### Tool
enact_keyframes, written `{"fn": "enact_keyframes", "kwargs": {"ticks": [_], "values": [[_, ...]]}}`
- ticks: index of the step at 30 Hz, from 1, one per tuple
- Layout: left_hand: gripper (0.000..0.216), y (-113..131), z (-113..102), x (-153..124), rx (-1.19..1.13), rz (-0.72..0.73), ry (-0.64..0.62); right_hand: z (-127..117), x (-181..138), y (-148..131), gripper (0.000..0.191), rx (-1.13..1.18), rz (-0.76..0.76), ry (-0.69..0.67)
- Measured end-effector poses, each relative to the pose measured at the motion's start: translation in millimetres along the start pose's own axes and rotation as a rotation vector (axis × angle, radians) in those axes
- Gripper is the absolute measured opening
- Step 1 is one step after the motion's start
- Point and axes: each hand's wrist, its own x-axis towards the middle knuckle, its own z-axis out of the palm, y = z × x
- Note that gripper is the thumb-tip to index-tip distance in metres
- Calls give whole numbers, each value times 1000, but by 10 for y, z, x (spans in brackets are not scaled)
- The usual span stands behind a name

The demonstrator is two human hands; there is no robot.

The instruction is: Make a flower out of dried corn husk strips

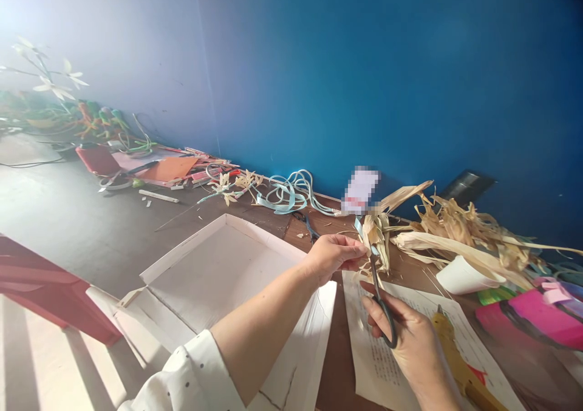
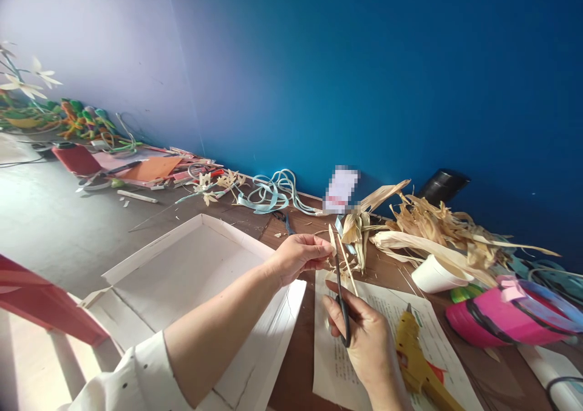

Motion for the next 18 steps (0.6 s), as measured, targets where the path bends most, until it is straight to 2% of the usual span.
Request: {"fn": "enact_keyframes", "kwargs": {"ticks": [8,13,18], "values": [[44,27,16,-20,-12,-4,4,-40,-49,-54,42,58,16,31],[42,24,13,-15,-14,-9,11,-30,-69,-96,49,80,59,49],[38,27,17,-20,17,-39,21,-73,-27,-39,42,71,54,68]]}}
